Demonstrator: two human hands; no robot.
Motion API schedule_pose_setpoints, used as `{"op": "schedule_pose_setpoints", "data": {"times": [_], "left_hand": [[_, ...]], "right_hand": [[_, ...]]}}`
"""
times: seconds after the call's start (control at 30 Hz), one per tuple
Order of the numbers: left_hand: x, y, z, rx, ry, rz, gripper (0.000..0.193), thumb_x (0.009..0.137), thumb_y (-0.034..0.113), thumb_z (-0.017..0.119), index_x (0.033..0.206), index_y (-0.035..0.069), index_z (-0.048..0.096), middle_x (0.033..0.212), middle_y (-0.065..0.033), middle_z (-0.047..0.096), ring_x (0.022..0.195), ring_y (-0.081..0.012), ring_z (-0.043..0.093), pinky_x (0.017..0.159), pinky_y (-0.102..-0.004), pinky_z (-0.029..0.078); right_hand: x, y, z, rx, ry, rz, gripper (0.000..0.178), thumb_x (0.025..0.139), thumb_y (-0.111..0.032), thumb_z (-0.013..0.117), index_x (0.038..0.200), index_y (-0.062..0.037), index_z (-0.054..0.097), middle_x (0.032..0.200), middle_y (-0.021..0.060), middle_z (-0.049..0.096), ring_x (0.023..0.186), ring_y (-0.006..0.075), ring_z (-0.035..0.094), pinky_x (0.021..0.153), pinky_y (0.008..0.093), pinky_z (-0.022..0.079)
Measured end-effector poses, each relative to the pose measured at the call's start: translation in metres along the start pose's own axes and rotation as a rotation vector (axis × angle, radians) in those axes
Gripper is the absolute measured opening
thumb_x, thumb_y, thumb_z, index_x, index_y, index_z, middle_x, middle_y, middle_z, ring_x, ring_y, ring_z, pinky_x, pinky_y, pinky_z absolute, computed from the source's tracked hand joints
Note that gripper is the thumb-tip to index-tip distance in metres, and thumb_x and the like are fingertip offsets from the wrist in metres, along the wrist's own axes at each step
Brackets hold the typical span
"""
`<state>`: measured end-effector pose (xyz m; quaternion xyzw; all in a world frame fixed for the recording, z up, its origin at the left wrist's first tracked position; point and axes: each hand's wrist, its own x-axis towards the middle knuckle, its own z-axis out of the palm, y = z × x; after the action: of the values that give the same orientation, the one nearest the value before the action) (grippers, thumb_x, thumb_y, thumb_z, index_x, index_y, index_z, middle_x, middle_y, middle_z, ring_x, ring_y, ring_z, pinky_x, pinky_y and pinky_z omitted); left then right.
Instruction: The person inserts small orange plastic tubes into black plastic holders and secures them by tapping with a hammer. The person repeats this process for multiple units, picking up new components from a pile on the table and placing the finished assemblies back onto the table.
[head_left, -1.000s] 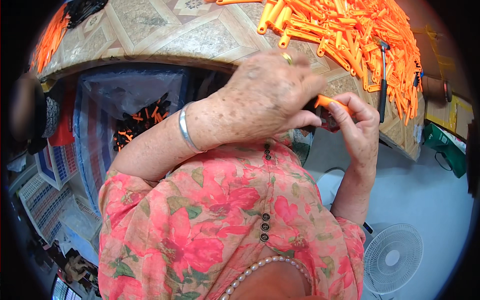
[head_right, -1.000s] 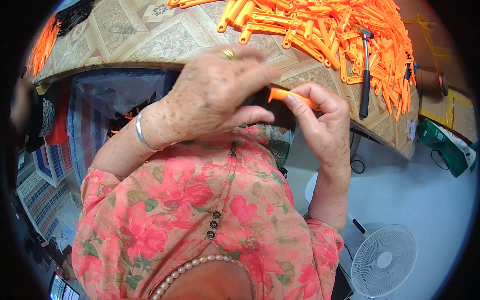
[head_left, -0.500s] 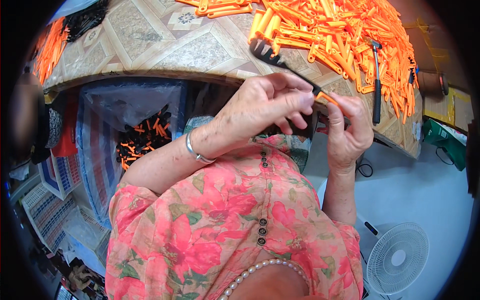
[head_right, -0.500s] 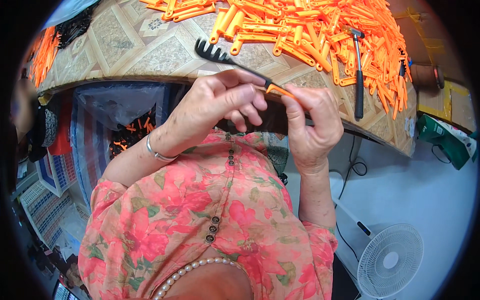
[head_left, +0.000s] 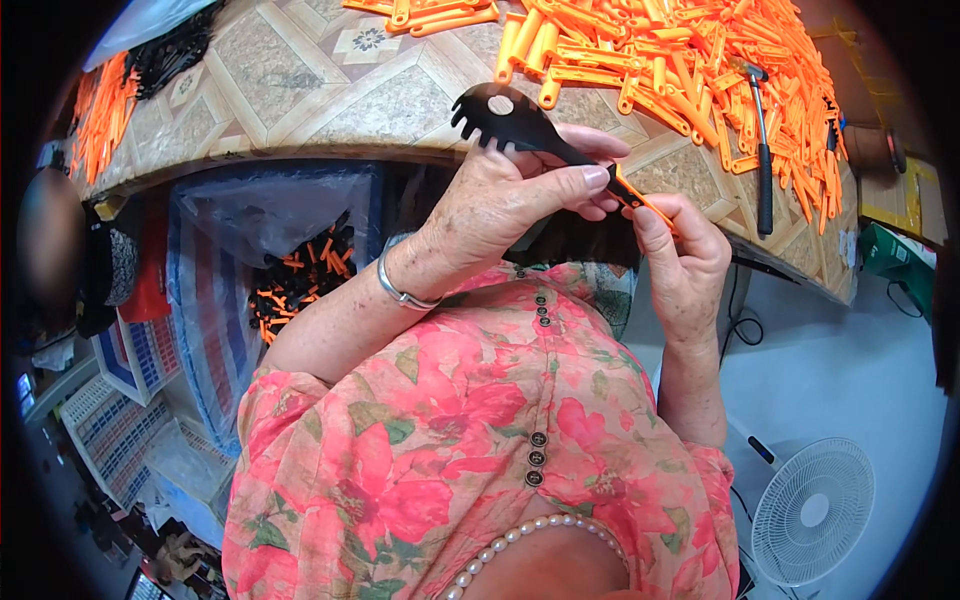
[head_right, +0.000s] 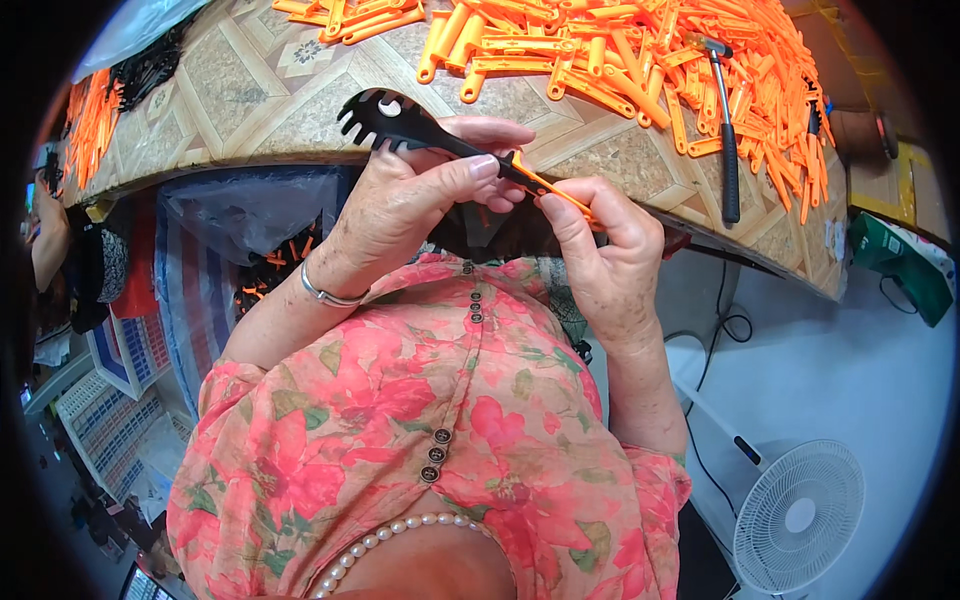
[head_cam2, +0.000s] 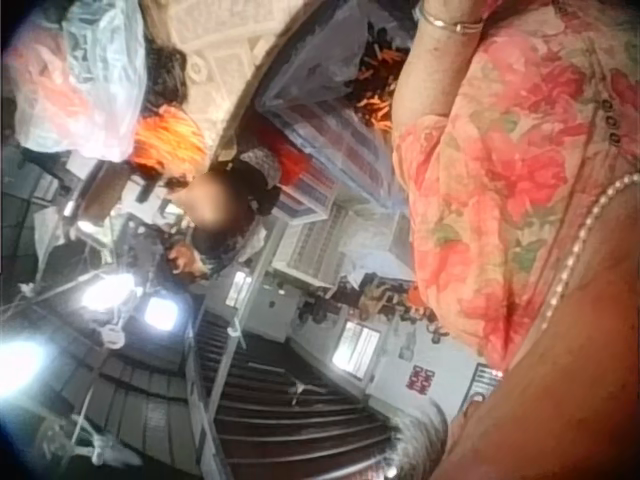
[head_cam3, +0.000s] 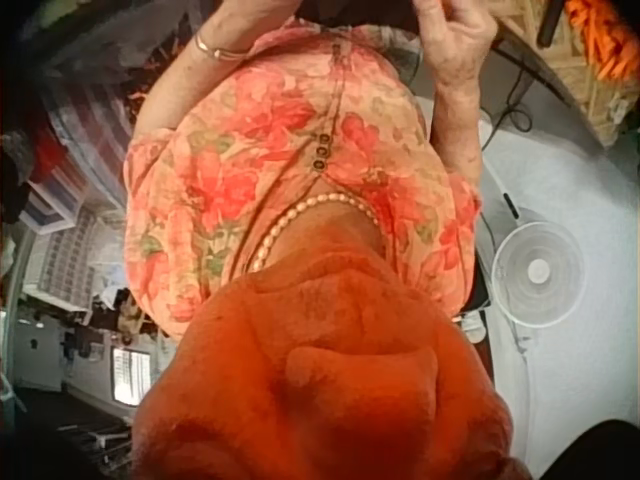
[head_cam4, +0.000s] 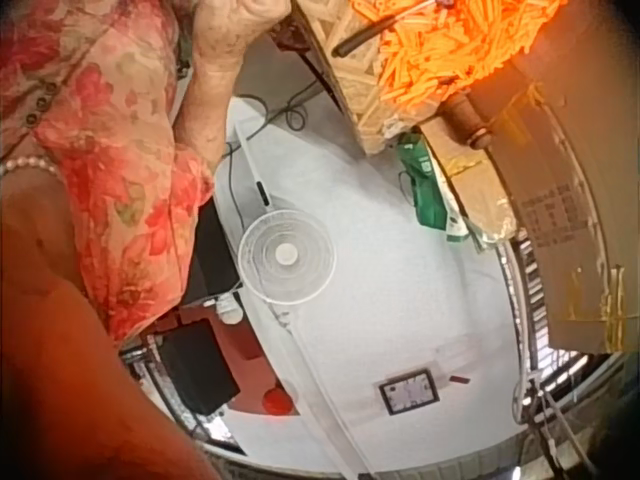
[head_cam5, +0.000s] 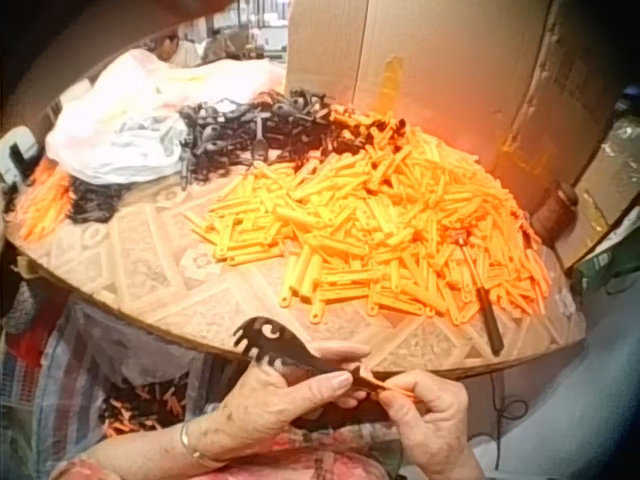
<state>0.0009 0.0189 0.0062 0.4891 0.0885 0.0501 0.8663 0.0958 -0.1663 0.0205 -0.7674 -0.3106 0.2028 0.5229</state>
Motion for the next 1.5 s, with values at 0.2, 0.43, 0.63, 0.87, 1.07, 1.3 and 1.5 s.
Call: {"op": "schedule_pose_setpoints", "data": {"times": [0.2,0.43,0.63,0.87,1.07,1.3,1.5], "left_hand": [[-0.001,-0.006,-0.002,-0.009,-0.019,0.046,0.026,0.098,0.014,0.058,0.116,-0.003,0.065,0.102,-0.0072,0.067,0.086,-0.0109,0.064,0.080,-0.0246,0.053],[-0.002,-0.001,-0.007,0.124,-0.025,0.102,0.022,0.097,0.011,0.059,0.112,-0.003,0.068,0.098,-0.0054,0.067,0.080,-0.0083,0.063,0.075,-0.0218,0.053],[0.002,-0.013,-0.018,0.067,0.137,0.152,0.023,0.098,0.011,0.058,0.115,-0.003,0.066,0.109,-0.0079,0.067,0.080,-0.0096,0.065,0.074,-0.0235,0.055],[0.002,-0.009,-0.018,0.052,0.136,0.156,0.022,0.099,0.011,0.056,0.114,-0.003,0.065,0.109,-0.0088,0.067,0.086,-0.0144,0.069,0.073,-0.0260,0.058],[0.006,-0.011,-0.016,0.064,0.194,0.118,0.024,0.100,0.014,0.056,0.118,0.001,0.065,0.107,-0.0068,0.069,0.092,-0.0155,0.070,0.073,-0.0253,0.057],[0.008,-0.016,-0.016,0.038,0.230,0.143,0.025,0.100,0.015,0.056,0.119,0.002,0.065,0.107,-0.0067,0.069,0.092,-0.0152,0.070,0.073,-0.0252,0.058],[0.008,-0.014,-0.019,0.027,0.210,0.131,0.025,0.100,0.015,0.056,0.118,0.000,0.065,0.101,-0.0084,0.070,0.089,-0.0159,0.071,0.073,-0.0259,0.059]], "right_hand": [[-0.007,0.001,0.015,-0.157,0.154,-0.197,0.009,0.090,-0.009,0.068,0.090,0.0006,0.066,0.075,0.0075,0.064,0.066,0.0151,0.058,0.063,0.0278,0.047],[-0.006,0.002,0.017,-0.126,0.052,-0.160,0.009,0.090,-0.009,0.067,0.092,-0.0004,0.066,0.077,0.0092,0.065,0.067,0.0197,0.060,0.064,0.0298,0.048],[0.023,0.009,0.006,-0.212,0.173,-0.302,0.014,0.090,-0.011,0.066,0.099,-0.0004,0.067,0.085,0.0090,0.065,0.072,0.0186,0.061,0.066,0.0297,0.048],[0.068,0.003,-0.014,-0.573,0.299,-0.334,0.013,0.087,-0.007,0.066,0.100,-0.0030,0.067,0.088,0.0103,0.064,0.081,0.0251,0.061,0.074,0.0356,0.048],[0.119,0.006,-0.012,-0.773,0.294,-0.546,0.019,0.084,-0.009,0.067,0.102,-0.0056,0.067,0.096,0.0116,0.064,0.093,0.0301,0.060,0.082,0.0399,0.048],[0.156,0.007,0.010,-0.873,0.251,-0.602,0.022,0.082,-0.013,0.069,0.103,-0.0064,0.069,0.097,0.0115,0.062,0.094,0.0296,0.059,0.084,0.0405,0.047],[0.164,0.014,0.011,-0.834,0.211,-0.574,0.016,0.082,-0.014,0.070,0.097,-0.0072,0.070,0.090,0.0091,0.064,0.091,0.0282,0.060,0.083,0.0395,0.047]]}}
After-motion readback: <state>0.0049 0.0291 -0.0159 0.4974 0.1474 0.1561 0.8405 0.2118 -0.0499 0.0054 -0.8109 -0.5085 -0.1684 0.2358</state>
